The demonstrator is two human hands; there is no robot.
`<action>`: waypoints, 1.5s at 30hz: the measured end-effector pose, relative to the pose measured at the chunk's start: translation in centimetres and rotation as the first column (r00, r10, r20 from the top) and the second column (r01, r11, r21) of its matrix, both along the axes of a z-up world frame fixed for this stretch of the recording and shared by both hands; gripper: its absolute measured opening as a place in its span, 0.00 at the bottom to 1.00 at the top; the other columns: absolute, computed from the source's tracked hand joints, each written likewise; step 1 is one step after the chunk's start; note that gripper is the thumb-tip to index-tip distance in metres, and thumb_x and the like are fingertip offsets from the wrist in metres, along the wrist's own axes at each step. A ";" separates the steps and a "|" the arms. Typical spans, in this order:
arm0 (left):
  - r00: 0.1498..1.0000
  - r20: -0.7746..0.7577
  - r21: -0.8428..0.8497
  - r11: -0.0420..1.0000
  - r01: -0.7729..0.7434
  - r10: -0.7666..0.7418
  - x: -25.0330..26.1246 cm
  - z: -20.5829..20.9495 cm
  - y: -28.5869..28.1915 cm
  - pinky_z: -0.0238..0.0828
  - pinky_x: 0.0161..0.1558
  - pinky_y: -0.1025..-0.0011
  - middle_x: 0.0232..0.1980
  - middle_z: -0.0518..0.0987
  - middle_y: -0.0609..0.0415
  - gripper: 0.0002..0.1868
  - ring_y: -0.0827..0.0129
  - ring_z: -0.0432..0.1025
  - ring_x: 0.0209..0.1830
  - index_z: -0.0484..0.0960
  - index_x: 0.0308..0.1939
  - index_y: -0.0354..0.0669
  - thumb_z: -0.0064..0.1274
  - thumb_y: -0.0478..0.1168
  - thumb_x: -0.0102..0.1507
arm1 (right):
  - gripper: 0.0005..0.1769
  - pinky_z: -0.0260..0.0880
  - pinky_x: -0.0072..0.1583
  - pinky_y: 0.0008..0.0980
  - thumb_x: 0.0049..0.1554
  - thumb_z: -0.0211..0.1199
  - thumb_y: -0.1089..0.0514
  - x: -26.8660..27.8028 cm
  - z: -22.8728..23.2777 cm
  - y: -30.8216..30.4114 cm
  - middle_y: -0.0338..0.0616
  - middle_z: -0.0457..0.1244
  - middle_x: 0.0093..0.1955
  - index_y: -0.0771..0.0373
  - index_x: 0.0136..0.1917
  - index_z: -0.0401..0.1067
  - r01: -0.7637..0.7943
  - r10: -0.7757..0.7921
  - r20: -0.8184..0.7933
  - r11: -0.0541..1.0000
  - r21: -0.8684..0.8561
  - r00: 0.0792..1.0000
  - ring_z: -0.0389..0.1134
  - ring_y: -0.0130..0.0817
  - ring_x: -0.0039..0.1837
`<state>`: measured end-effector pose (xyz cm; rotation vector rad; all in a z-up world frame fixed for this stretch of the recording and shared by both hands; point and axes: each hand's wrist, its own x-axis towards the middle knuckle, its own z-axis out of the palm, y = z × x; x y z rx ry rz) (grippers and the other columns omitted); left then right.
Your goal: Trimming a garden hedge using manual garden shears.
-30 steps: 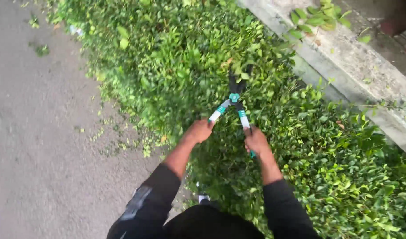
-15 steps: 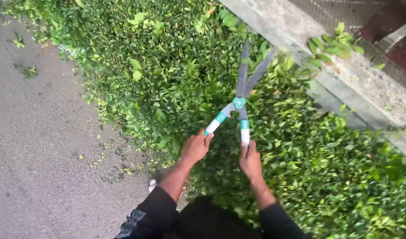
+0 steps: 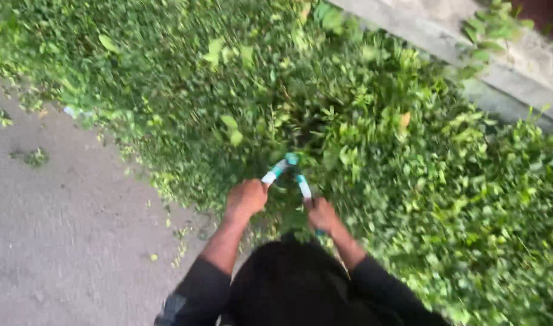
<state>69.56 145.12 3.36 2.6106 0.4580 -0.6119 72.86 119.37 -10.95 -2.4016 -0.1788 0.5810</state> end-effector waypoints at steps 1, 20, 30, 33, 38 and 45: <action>1.000 0.018 0.004 1.000 0.000 0.000 0.0 0.7 1.0 0.77 0.45 0.45 0.42 0.83 0.41 0.26 0.43 0.79 0.44 0.85 0.43 0.43 0.43 0.60 0.68 | 0.28 0.70 0.47 0.53 0.67 0.52 0.36 -1.2 1.4 0.4 0.60 0.68 0.42 0.64 0.51 0.74 0.000 0.000 0.018 1.000 0.004 1.000 0.69 0.58 0.46; 0.867 0.468 -0.134 0.955 0.263 -0.173 9.7 9.2 18.6 0.73 0.26 0.48 0.27 0.81 0.44 0.22 0.43 0.77 0.24 0.74 0.58 0.46 0.45 0.56 0.69 | 0.17 0.64 0.34 0.35 0.64 0.54 0.49 6.9 13.8 19.1 0.44 0.62 0.33 0.64 0.59 0.64 0.373 -0.477 0.154 0.817 0.440 0.865 0.63 0.31 0.32; 0.927 0.345 -0.046 0.990 -0.137 0.144 7.7 -0.6 32.5 0.72 0.31 0.40 0.28 0.80 0.34 0.25 0.35 0.76 0.30 0.73 0.55 0.42 0.43 0.59 0.68 | 0.23 0.69 0.44 0.57 0.63 0.55 0.45 10.6 11.2 34.3 0.61 0.67 0.37 0.60 0.64 0.61 0.030 -0.097 0.205 0.951 0.307 0.974 0.70 0.64 0.41; 0.906 0.393 -0.087 0.987 -0.132 0.156 7.8 -5.4 36.9 0.73 0.32 0.40 0.28 0.81 0.35 0.28 0.35 0.76 0.30 0.73 0.55 0.40 0.42 0.61 0.68 | 0.21 0.67 0.45 0.58 0.65 0.53 0.45 11.0 7.2 40.0 0.63 0.67 0.36 0.62 0.62 0.62 0.146 -0.150 0.008 0.974 0.174 0.989 0.70 0.65 0.40; 0.935 0.345 -0.124 0.992 -0.039 0.079 7.8 -6.1 46.3 0.74 0.34 0.41 0.34 0.81 0.34 0.26 0.34 0.76 0.34 0.77 0.49 0.39 0.43 0.60 0.69 | 0.20 0.68 0.41 0.56 0.63 0.56 0.45 8.6 6.3 47.6 0.63 0.66 0.37 0.61 0.60 0.66 0.116 -0.148 0.209 0.981 0.158 0.967 0.69 0.65 0.41; 0.988 0.156 -0.048 0.999 -0.017 0.024 8.6 -10.1 59.0 0.75 0.39 0.43 0.37 0.83 0.37 0.29 0.38 0.77 0.38 0.82 0.45 0.39 0.41 0.61 0.71 | 0.24 0.70 0.40 0.51 0.68 0.51 0.40 9.8 7.5 61.1 0.57 0.68 0.34 0.63 0.57 0.68 0.149 -0.138 -0.188 0.988 0.042 0.972 0.73 0.56 0.37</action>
